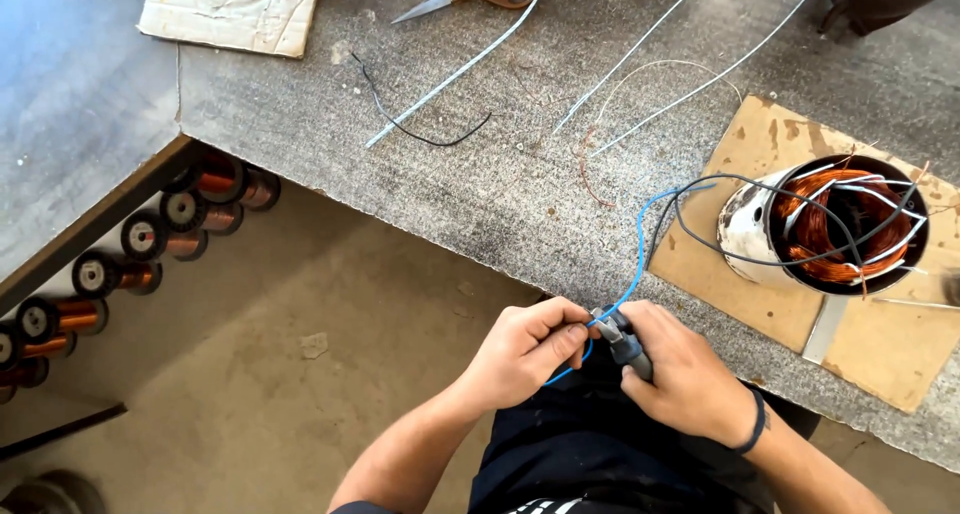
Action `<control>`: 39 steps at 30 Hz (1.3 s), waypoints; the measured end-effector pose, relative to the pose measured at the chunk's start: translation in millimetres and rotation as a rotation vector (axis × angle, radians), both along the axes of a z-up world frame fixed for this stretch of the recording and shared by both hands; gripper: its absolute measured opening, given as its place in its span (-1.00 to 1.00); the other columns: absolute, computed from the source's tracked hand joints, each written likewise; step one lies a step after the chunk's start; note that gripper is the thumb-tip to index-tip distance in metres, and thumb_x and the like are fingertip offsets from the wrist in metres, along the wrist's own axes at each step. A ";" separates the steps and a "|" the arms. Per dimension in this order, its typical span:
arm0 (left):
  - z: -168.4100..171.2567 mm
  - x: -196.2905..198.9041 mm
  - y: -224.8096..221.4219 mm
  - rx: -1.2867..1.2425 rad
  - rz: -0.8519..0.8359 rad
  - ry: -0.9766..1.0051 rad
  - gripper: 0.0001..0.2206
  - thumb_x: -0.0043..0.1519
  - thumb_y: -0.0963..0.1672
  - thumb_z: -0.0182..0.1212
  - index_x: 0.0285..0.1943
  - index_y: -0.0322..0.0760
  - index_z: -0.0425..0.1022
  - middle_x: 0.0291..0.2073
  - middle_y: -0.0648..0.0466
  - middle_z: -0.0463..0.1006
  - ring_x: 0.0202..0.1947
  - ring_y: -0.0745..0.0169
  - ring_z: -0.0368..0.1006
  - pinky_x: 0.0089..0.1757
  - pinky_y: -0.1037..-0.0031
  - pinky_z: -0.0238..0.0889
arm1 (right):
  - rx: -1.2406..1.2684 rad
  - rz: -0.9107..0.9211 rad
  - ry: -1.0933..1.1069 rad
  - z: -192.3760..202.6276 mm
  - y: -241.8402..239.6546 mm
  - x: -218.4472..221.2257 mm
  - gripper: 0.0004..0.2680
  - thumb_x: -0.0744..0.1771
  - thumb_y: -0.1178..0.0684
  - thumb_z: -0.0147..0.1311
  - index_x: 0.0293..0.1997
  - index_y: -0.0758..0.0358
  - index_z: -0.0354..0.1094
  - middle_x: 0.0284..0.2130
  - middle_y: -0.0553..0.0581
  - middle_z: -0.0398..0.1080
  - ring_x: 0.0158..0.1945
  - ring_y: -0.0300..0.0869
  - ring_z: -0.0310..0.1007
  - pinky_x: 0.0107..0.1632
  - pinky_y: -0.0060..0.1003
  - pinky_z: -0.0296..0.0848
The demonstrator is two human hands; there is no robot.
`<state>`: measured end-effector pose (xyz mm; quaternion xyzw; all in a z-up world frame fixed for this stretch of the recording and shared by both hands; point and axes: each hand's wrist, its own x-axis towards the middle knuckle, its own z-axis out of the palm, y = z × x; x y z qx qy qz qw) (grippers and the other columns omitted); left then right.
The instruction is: Stripping and connecting wires to an electric motor stator
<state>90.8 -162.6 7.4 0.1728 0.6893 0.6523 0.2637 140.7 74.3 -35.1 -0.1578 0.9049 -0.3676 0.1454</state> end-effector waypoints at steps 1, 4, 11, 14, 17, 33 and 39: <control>2.6 -0.4 -0.4 -0.002 -0.001 -0.003 -0.89 0.40 -0.16 0.08 -0.08 -0.28 0.51 -0.50 0.20 0.54 -0.46 0.47 0.36 -0.28 0.57 0.28 | -0.002 -0.001 -0.003 2.0 -1.9 -1.0 -0.61 0.14 0.11 0.06 0.06 0.18 0.23 -0.09 0.15 0.41 -0.01 0.05 0.40 0.05 -0.07 0.38; 6.7 -1.2 -3.1 -0.123 0.004 0.060 -0.92 0.37 -0.16 0.10 -0.12 -0.21 0.51 -0.50 0.25 0.55 -0.47 0.46 0.39 -0.30 0.55 0.27 | 0.005 -0.003 0.018 4.8 -6.0 -4.6 -0.66 0.11 0.17 0.00 -0.04 0.11 0.26 -0.21 0.09 0.40 -0.13 0.05 0.37 -0.07 -0.06 0.38; 5.9 -2.1 -6.1 -0.280 0.010 0.050 -0.87 0.27 -0.10 0.13 -0.04 -0.09 0.45 -0.52 0.30 0.50 -0.55 0.44 0.27 -0.37 0.49 0.19 | 0.092 -0.023 0.065 -3.4 -9.8 -5.4 -0.67 0.11 0.09 0.02 -0.06 0.05 0.27 -0.24 0.03 0.46 -0.13 0.04 0.46 -0.22 0.01 0.44; 1.8 -1.6 -0.6 -0.244 0.059 0.064 -0.75 0.21 -0.04 0.16 0.04 -0.07 0.44 -0.57 0.28 0.36 -0.57 0.42 0.17 -0.38 0.48 0.10 | 0.108 -0.016 0.145 -3.9 -13.3 -6.2 -0.68 0.13 0.02 0.04 -0.06 0.06 0.30 -0.26 0.03 0.48 -0.18 0.04 0.49 -0.29 0.00 0.45; -9.2 5.7 9.0 -0.192 0.146 0.127 -0.86 0.27 -0.07 0.16 -0.12 -0.14 0.54 -0.63 0.28 0.34 -0.58 0.49 0.17 -0.43 0.51 0.09 | 0.095 -0.003 0.213 -3.9 -17.3 -4.4 -0.74 0.17 -0.03 0.04 -0.09 0.05 0.31 -0.30 0.01 0.48 -0.25 0.02 0.50 -0.37 -0.03 0.45; 151.7 -63.8 -68.5 -0.464 0.780 1.218 -0.73 0.43 -0.19 0.02 -0.18 -0.62 0.56 -0.47 -0.09 0.54 -0.60 0.25 0.16 -0.38 0.42 0.02 | 0.436 -0.365 0.218 -22.8 98.2 53.0 -0.59 0.19 -0.09 0.21 0.17 -0.01 0.39 -0.01 -0.01 0.53 0.05 -0.11 0.52 -0.02 -0.18 0.56; 170.9 -114.6 -25.7 -0.425 0.382 1.641 -0.75 0.39 -0.13 0.07 -0.25 -0.28 0.65 -0.57 0.11 0.54 -0.67 0.26 0.36 -0.49 0.41 0.18 | 0.550 -0.607 0.373 -62.6 126.9 85.9 -0.56 0.13 -0.08 0.23 0.14 -0.18 0.47 0.00 -0.15 0.55 0.07 -0.22 0.57 -0.02 -0.27 0.54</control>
